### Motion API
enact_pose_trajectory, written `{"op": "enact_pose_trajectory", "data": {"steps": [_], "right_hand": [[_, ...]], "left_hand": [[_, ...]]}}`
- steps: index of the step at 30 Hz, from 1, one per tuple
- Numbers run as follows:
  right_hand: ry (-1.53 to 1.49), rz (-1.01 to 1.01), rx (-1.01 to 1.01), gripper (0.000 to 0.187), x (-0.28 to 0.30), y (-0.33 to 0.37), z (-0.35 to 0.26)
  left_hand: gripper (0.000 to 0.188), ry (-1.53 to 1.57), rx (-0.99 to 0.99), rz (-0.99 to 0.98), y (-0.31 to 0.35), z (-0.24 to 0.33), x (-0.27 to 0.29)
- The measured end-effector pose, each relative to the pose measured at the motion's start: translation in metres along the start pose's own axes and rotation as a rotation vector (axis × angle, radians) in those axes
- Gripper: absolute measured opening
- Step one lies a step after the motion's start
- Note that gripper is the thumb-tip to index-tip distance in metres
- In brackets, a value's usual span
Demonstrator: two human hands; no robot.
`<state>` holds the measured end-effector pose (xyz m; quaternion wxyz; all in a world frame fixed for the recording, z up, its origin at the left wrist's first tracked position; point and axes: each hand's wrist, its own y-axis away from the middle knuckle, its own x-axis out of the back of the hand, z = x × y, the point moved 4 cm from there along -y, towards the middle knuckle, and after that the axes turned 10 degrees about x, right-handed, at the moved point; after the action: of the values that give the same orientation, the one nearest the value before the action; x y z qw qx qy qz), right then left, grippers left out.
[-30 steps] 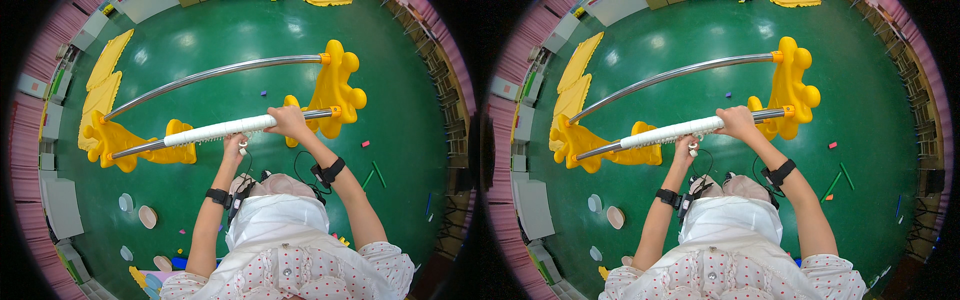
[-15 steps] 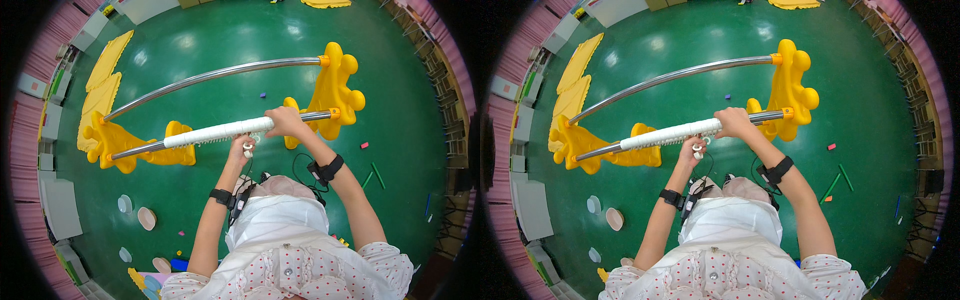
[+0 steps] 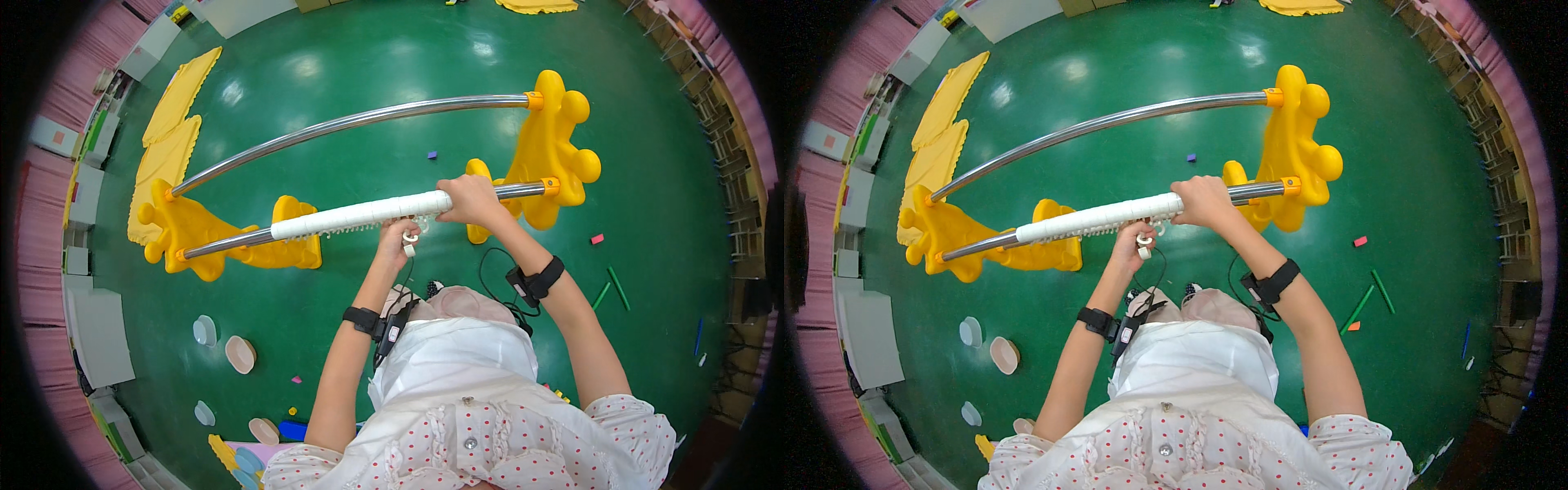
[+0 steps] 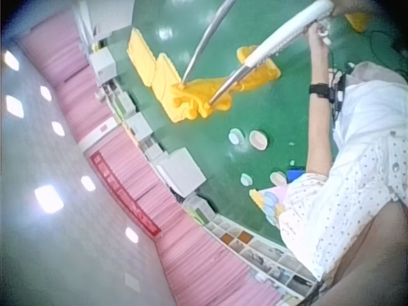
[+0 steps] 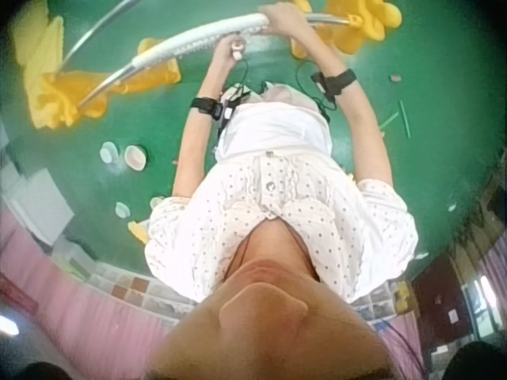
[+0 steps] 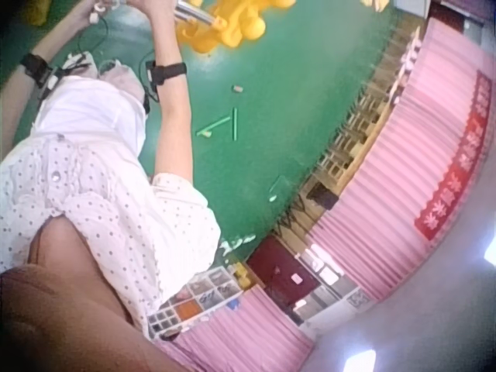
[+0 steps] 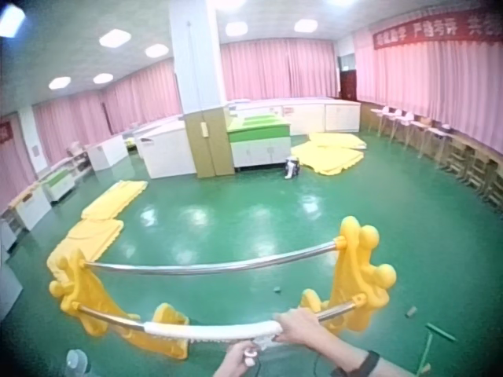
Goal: The person picks up white plastic hooks from the floor and places them onto a horizontal metal rod of a yellow activity stand.
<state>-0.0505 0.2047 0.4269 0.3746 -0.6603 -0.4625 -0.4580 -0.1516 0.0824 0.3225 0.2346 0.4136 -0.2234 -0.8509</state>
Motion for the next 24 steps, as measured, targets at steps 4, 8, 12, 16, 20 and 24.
{"op": "enact_pose_trajectory", "data": {"steps": [4,8,12,16,20,24], "right_hand": [[-0.022,-0.016,0.017,0.043,0.003,0.002,0.002],[0.029,0.038,-0.029,0.047,-0.001,0.002,0.000],[0.056,0.029,-0.063,0.044,-0.002,0.001,0.000],[-0.070,-0.071,-0.048,0.044,0.004,-0.003,0.004],[-0.517,-0.304,0.102,0.043,-0.014,-0.022,0.021],[-0.469,-0.401,0.124,0.034,-0.019,-0.033,0.013]], "left_hand": [[0.027,-0.022,0.087,-0.169,0.010,-0.005,-0.010],[0.037,-0.136,0.026,0.030,0.008,0.001,-0.014],[0.035,-0.214,-0.009,0.106,0.010,0.000,-0.013],[0.026,-0.253,-0.085,0.057,0.006,0.000,-0.012],[0.025,-0.295,-0.106,0.041,0.002,-0.001,-0.017],[0.024,-0.287,-0.124,0.063,0.006,0.002,-0.017]]}}
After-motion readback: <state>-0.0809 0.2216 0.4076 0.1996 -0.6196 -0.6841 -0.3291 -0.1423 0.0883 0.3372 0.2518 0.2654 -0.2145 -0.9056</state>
